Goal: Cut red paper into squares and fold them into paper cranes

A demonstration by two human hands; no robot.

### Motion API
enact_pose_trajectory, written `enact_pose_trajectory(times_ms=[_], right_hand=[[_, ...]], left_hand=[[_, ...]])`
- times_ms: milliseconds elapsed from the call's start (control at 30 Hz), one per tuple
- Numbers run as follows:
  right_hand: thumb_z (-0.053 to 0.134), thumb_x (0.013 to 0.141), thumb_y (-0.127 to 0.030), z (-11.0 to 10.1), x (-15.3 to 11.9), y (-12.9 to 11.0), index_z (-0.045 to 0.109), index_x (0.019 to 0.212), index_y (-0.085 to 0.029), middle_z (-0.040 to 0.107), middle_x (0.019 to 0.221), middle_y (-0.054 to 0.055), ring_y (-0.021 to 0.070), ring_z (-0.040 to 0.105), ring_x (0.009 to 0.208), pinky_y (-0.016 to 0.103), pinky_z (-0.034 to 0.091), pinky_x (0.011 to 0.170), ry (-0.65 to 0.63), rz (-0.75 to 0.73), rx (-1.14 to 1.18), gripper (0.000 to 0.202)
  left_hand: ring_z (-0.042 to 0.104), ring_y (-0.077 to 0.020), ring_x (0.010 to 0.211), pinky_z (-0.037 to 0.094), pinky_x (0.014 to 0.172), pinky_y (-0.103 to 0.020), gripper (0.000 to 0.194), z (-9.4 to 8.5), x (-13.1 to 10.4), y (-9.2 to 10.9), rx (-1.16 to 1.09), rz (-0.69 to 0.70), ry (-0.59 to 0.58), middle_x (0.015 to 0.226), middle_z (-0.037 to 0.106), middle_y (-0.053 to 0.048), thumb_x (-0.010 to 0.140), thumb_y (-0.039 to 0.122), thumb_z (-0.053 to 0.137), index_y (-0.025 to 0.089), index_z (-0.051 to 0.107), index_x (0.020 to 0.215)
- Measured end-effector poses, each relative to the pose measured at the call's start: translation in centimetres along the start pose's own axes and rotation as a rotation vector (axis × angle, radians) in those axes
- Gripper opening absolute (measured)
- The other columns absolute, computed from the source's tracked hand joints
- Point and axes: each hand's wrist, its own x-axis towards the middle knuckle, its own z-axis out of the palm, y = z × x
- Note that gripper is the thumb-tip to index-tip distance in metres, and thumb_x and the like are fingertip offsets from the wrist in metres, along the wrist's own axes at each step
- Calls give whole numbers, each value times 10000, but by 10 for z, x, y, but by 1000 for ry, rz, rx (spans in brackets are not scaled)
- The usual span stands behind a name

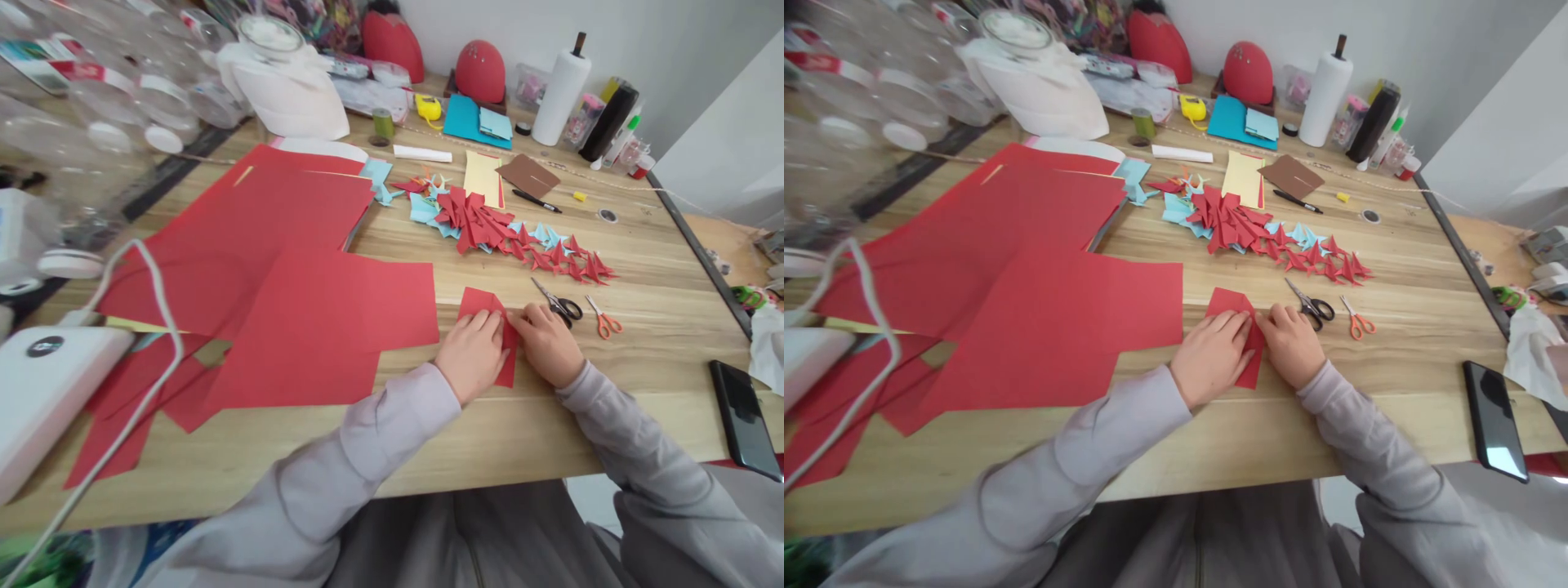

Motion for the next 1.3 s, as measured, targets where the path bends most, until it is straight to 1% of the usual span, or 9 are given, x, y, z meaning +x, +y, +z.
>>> enact_pose_trajectory(times_ms=[100,200,533,667,767,900,1000,1167,1300], right_hand=[[434,937,-118,-3,-20,1,621,1212,-169,597,969,96,207,473,863,305,350,761,11,-3,5,336],[441,934,-122,-4,-20,1,626,1202,-171,594,967,98,209,477,861,311,350,758,-9,3,-4,330],[455,942,-199,4,50,5,620,1226,-209,611,995,118,246,513,910,341,358,761,-54,61,-46,329],[375,943,-133,12,42,13,592,1227,-109,640,959,134,239,560,886,339,414,761,100,215,101,358],[384,945,-154,16,28,10,626,1155,-132,648,931,106,220,580,891,331,453,801,233,192,313,321],[433,921,-158,17,23,0,687,1094,-180,612,887,92,209,552,845,337,458,784,196,81,344,309],[441,929,-204,13,28,-3,657,1188,-171,580,898,107,231,507,851,363,432,785,143,141,185,339],[436,948,-249,12,28,-1,610,1267,-231,534,912,90,216,453,834,349,394,801,122,109,141,364],[426,927,-147,15,23,-4,642,1231,-253,511,904,89,201,420,812,330,376,778,129,68,143,388]], left_hand=[[533,-278,1086,432,861,-390,382,-2,0,0,-9,-1,-8,1202,618,-174,908,312,513,38,622,1152],[532,-278,1076,428,856,-391,378,-3,1,-1,-11,10,-9,1189,622,-171,910,320,511,43,630,1139],[519,-281,1057,425,865,-405,359,-2,0,-2,-27,2,-45,1165,615,-160,917,325,484,65,659,1092],[513,-272,1081,424,903,-391,446,-2,-1,-2,-40,-21,-37,1216,593,-164,915,333,492,41,566,1244],[510,-284,1089,426,924,-399,467,-1,-2,1,-50,-70,-41,1213,582,-176,904,335,507,33,555,1257],[523,-302,1055,451,902,-434,480,-1,-3,9,-48,-153,-42,1189,575,-206,879,337,542,33,558,1249],[531,-307,1052,472,887,-451,450,-2,-4,11,-69,-152,-28,1185,575,-214,869,322,550,39,576,1218],[554,-278,1031,497,899,-427,321,-3,-5,-6,-180,-152,112,1129,607,-180,900,225,473,72,612,1145],[517,-331,1128,464,957,-510,372,-2,-4,-29,-121,-323,275,1194,574,-228,898,255,479,43,569,1189]])
